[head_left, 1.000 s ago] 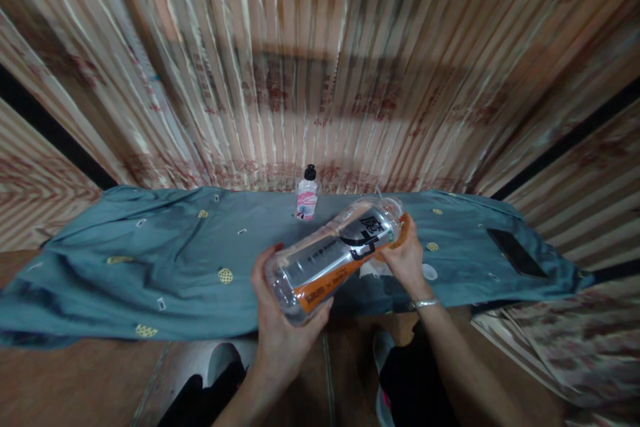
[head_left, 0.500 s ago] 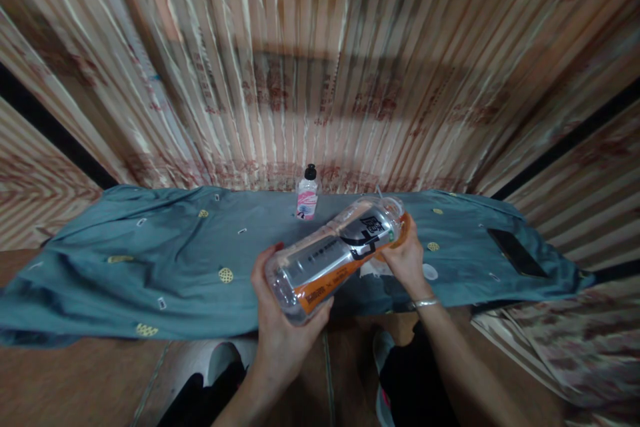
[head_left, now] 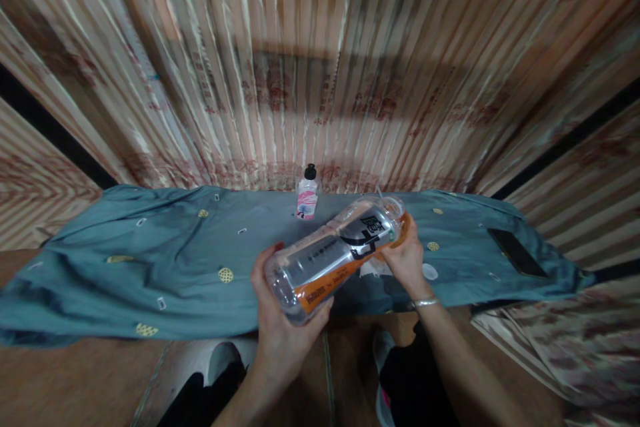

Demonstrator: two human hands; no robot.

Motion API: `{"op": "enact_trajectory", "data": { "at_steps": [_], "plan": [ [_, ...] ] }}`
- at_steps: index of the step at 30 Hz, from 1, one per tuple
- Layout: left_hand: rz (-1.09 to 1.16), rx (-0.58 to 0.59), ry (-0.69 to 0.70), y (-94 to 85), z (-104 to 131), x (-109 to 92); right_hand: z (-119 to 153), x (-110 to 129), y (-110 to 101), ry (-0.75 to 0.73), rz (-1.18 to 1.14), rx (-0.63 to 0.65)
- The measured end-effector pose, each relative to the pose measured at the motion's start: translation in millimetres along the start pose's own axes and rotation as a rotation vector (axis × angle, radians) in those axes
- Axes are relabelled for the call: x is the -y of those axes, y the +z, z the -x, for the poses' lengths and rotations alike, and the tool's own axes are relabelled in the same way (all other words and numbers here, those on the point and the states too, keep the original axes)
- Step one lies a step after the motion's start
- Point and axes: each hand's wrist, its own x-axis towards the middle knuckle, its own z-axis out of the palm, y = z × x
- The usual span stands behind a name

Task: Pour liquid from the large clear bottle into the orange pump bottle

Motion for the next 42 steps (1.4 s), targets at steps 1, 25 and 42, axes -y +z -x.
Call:
{"op": "enact_trajectory", "data": {
  "at_steps": [1, 25, 42],
  "plan": [
    [-0.002, 0.002, -0.002, -0.2, -0.5, -0.7, 0.0, 0.1, -0.1, -0.003, -0.001, 0.001],
    [-0.006, -0.025, -0.005, 0.8, -0.7, -0.7, 0.0, -0.8, -0.9, -0.023, 0.032, -0.009],
    [0.011, 0.034, -0.033, 2.1, -5.8, -9.0, -9.0, 9.9, -1.0, -0.007, 0.014, -0.044]
  ]
}}
